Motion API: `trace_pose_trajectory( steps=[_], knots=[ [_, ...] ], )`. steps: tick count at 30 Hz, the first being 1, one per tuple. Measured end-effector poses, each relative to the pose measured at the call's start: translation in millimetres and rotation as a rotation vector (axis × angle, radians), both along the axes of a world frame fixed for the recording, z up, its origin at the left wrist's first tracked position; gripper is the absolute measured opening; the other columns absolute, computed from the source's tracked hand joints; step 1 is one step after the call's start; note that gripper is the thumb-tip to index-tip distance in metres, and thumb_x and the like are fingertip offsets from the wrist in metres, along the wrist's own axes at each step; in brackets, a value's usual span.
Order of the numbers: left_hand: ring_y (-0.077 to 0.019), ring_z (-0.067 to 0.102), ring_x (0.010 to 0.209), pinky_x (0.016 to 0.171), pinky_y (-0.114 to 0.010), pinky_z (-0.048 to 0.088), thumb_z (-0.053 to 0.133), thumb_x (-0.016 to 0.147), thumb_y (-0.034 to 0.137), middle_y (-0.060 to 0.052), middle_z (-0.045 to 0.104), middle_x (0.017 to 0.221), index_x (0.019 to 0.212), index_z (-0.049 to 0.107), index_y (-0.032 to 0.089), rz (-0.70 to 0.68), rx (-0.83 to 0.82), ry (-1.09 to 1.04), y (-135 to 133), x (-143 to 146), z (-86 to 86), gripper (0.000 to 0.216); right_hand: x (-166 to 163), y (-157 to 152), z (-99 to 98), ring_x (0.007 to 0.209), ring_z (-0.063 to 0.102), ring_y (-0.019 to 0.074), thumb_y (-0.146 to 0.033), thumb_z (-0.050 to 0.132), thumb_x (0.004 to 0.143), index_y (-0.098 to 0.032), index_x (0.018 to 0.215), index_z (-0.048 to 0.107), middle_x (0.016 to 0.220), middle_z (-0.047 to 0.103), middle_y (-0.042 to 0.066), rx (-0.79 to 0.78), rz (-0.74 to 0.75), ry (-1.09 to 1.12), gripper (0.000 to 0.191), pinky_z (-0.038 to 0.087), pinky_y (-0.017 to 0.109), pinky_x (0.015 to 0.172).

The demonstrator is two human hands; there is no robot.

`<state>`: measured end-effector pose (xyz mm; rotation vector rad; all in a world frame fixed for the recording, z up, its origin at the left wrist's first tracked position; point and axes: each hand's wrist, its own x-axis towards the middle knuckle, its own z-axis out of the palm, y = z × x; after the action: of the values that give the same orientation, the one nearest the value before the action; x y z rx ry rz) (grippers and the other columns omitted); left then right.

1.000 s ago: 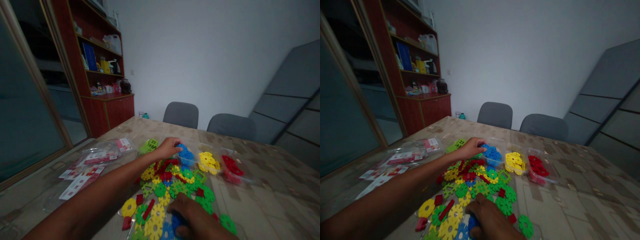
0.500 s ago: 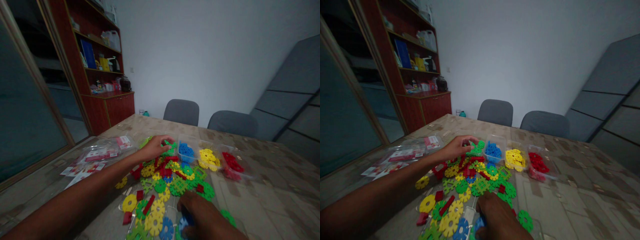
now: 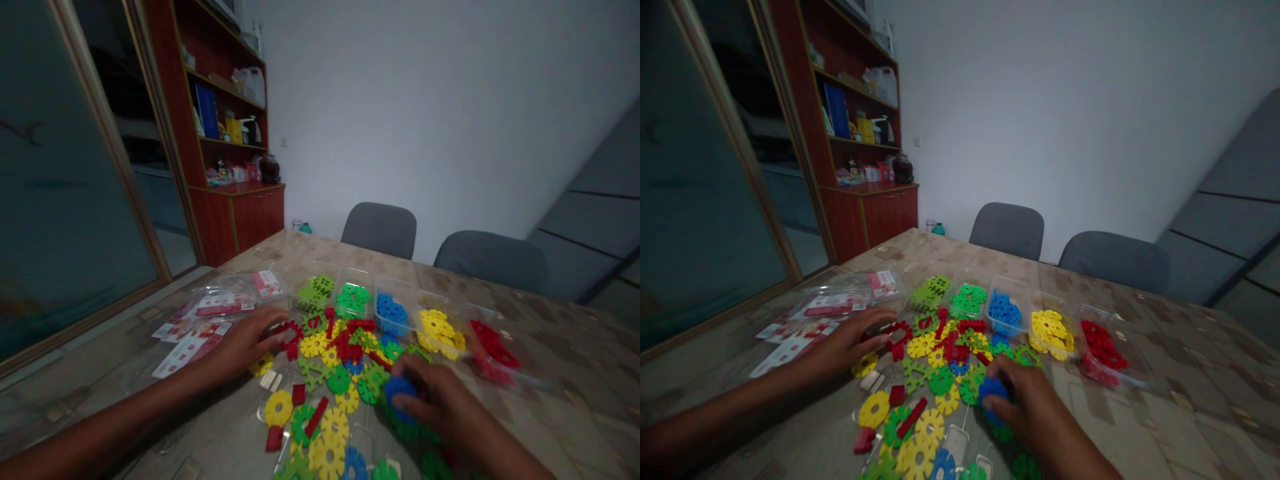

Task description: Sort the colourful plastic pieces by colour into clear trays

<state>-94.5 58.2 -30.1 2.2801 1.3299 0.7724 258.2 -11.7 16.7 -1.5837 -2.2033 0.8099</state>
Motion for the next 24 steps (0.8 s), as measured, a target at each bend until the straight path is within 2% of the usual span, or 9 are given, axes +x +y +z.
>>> trace_pose_trajectory(
  steps=[2, 4, 7, 10, 13, 17, 19, 21, 24],
  knots=[
    [-0.0277, 0.054, 0.12, 0.102, -0.041, 0.041, 0.054, 0.09, 0.037, -0.009, 0.06, 0.132, 0.122, 0.059, 0.023, -0.001, -0.047, -0.039, -9, 7, -6.3, 0.035, 11, 23, 13.4, 0.067, 0.058, 0.0191, -0.028, 0.058, 0.08, -0.022, 0.084, 0.058, 0.072, 0.063, 0.0, 0.2, -0.108, 0.048, 0.008, 0.041, 0.029, 0.061],
    [-0.0273, 0.055, 0.119, 0.101, -0.039, 0.043, 0.052, 0.091, 0.038, -0.009, 0.059, 0.132, 0.124, 0.056, 0.022, -0.025, -0.097, -0.066, -17, 15, -8.1, 0.037, 24, 49, 22.2, 0.067, 0.059, 0.0203, -0.037, 0.058, 0.081, -0.022, 0.086, 0.06, 0.073, 0.065, 0.002, 0.349, -0.206, 0.09, 0.016, 0.043, 0.03, 0.06],
    [-0.0255, 0.059, 0.11, 0.094, -0.036, 0.047, 0.051, 0.092, 0.038, -0.008, 0.063, 0.124, 0.119, 0.059, 0.022, -0.109, -0.16, -0.105, -25, 27, -7.9, 0.032, 41, 85, 23.6, 0.071, 0.065, 0.0226, -0.041, 0.054, 0.084, -0.019, 0.096, 0.06, 0.081, 0.069, 0.006, 0.433, -0.301, 0.15, 0.025, 0.048, 0.032, 0.062],
    [-0.0242, 0.058, 0.112, 0.097, -0.035, 0.045, 0.054, 0.091, 0.037, -0.006, 0.062, 0.126, 0.115, 0.061, 0.024, -0.225, -0.158, -0.159, -29, 37, -8.7, 0.028, 46, 103, 17.7, 0.077, 0.068, 0.0246, -0.033, 0.051, 0.082, -0.019, 0.101, 0.06, 0.088, 0.072, 0.01, 0.472, -0.331, 0.154, 0.026, 0.052, 0.037, 0.07],
    [-0.0234, 0.057, 0.114, 0.099, -0.035, 0.043, 0.053, 0.091, 0.031, -0.005, 0.062, 0.125, 0.112, 0.062, 0.024, -0.241, -0.08, -0.178, -22, 43, -8.5, 0.023, 34, 97, 11.5, 0.085, 0.068, 0.0265, -0.029, 0.048, 0.081, -0.02, 0.093, 0.065, 0.093, 0.073, 0.011, 0.504, -0.279, 0.135, 0.022, 0.051, 0.041, 0.079],
    [-0.0245, 0.056, 0.111, 0.099, -0.039, 0.042, 0.05, 0.089, 0.023, -0.007, 0.064, 0.118, 0.108, 0.062, 0.022, -0.165, 0.08, -0.119, 0, 53, -3.7, 0.022, -1, 69, -1.5, 0.083, 0.068, 0.0235, -0.022, 0.047, 0.085, -0.022, 0.091, 0.069, 0.09, 0.075, 0.006, 0.452, -0.064, 0.113, 0.023, 0.052, 0.035, 0.077],
    [-0.0257, 0.054, 0.112, 0.1, -0.041, 0.041, 0.051, 0.088, 0.022, -0.009, 0.063, 0.119, 0.111, 0.061, 0.02, -0.161, 0.128, -0.05, 10, 59, -2.6, 0.025, -21, 59, -11.4, 0.092, 0.068, 0.0228, -0.014, 0.048, 0.083, -0.023, 0.098, 0.07, 0.097, 0.075, 0.005, 0.412, 0.046, 0.098, 0.027, 0.052, 0.033, 0.082],
    [-0.0268, 0.053, 0.113, 0.1, -0.042, 0.04, 0.054, 0.087, 0.022, -0.01, 0.062, 0.121, 0.115, 0.06, 0.019, -0.175, 0.135, 0.014, 13, 65, -4.1, 0.029, -38, 52, -21.5, 0.107, 0.063, 0.0231, -0.007, 0.047, 0.082, -0.02, 0.112, 0.066, 0.113, 0.07, 0.009, 0.365, 0.121, 0.037, 0.038, 0.049, 0.033, 0.091],
    [-0.0276, 0.052, 0.116, 0.103, -0.042, 0.038, 0.058, 0.083, 0.019, -0.01, 0.061, 0.126, 0.125, 0.057, 0.02, -0.204, 0.112, 0.066, 9, 72, -8.8, 0.041, -53, 48, -33.3, 0.121, 0.054, 0.0248, -0.001, 0.044, 0.082, -0.014, 0.129, 0.056, 0.134, 0.056, 0.017, 0.295, 0.091, -0.102, 0.05, 0.044, 0.035, 0.1]
  ],
)
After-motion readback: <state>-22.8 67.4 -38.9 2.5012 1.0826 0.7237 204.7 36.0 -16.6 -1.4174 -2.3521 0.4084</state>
